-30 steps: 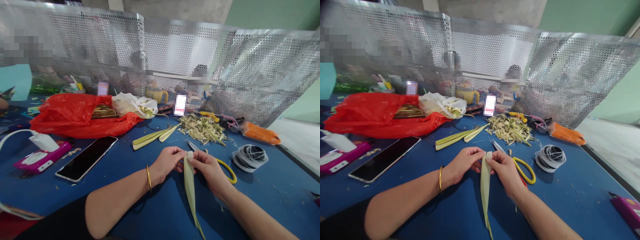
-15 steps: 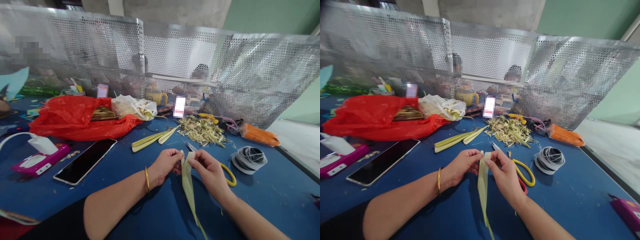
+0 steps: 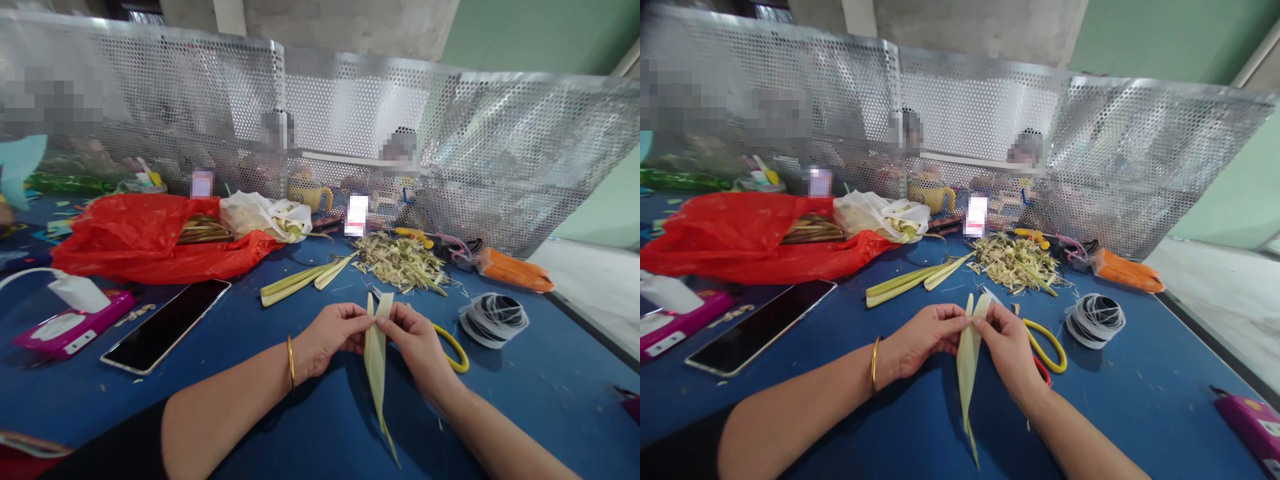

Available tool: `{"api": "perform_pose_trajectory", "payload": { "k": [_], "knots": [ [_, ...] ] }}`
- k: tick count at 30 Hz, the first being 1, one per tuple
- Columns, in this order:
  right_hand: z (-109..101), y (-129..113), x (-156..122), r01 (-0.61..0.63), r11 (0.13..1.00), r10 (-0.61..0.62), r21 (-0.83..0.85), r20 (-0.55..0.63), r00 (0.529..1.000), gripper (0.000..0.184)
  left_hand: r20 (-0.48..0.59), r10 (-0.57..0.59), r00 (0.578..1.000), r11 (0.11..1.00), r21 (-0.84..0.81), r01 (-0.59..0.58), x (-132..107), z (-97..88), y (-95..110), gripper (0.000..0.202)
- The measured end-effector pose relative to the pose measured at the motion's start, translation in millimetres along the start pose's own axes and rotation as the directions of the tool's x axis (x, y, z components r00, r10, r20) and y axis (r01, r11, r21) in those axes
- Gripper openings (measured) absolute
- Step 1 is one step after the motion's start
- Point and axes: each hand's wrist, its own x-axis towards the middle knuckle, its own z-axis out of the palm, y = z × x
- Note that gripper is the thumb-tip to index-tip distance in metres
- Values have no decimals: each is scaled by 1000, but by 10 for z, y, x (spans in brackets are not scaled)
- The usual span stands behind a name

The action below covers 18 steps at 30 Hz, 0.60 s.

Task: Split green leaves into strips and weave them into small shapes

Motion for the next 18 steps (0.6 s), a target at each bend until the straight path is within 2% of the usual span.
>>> {"api": "perform_pose_trajectory", "payload": {
  "k": [7,12,15,18],
  "knots": [
    [5,-77,-75,199,974,-204,-105,-37,978,17,-53,-5,999,994,-108,-1,50,-48,-25,32],
    [-23,-113,-162,295,940,-302,-172,-14,953,13,-106,1,994,989,-148,-16,60,-42,-2,23],
    [-60,-164,-279,392,900,-399,-191,5,917,11,-174,-2,985,982,-184,-30,79,-59,16,20],
    [-140,-280,-450,527,836,-524,-152,64,850,14,-236,-4,972,975,-217,-49,113,-107,39,16]
  ]
}}
